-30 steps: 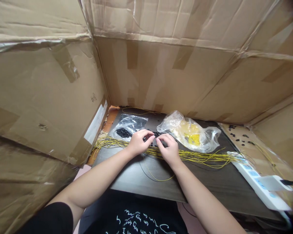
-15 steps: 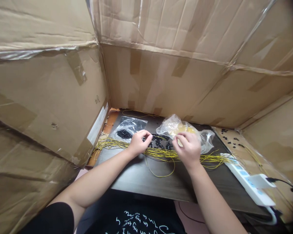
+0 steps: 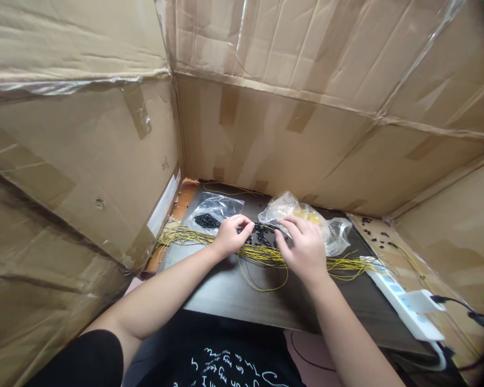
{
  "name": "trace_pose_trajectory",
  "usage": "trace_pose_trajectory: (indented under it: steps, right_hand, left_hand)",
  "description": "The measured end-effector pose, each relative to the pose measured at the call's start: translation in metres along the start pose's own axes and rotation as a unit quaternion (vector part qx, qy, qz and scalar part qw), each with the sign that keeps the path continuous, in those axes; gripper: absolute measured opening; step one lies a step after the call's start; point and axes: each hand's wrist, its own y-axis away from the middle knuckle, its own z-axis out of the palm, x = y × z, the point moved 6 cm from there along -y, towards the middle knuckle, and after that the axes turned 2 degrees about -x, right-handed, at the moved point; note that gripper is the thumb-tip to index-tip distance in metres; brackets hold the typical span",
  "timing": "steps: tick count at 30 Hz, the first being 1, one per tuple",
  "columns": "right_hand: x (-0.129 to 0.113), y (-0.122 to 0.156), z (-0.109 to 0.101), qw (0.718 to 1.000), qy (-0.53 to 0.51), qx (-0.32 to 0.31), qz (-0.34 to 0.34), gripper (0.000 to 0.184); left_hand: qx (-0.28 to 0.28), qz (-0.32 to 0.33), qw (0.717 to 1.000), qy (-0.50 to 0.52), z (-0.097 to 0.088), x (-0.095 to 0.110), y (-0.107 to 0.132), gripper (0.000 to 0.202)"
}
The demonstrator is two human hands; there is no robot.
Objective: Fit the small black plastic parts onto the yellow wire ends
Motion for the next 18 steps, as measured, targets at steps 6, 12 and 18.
trace_pose_trajectory:
  steps: [6, 12, 18]
  right_hand:
    - [0.038, 0.007, 0.049, 0.921, -0.31, -0.138, 0.191, 0.031]
    - [0.049, 0.021, 0.068, 0.814, -0.478, -0.192, 0.267, 0.046]
    - [0.05, 0.018, 0.061, 0.84, -0.449, -0.14, 0.269, 0.046]
  left_hand:
    - [0.002, -0.002, 1.0, 0.011, -0.001, -0.001, -0.001, 0.023]
    - [-0.005, 0.008, 1.0, 0.009, 0.0, -0.001, -0.001, 0.023]
    - [-0.008, 0.013, 1.0, 0.002, 0.001, 0.0, 0.0, 0.022]
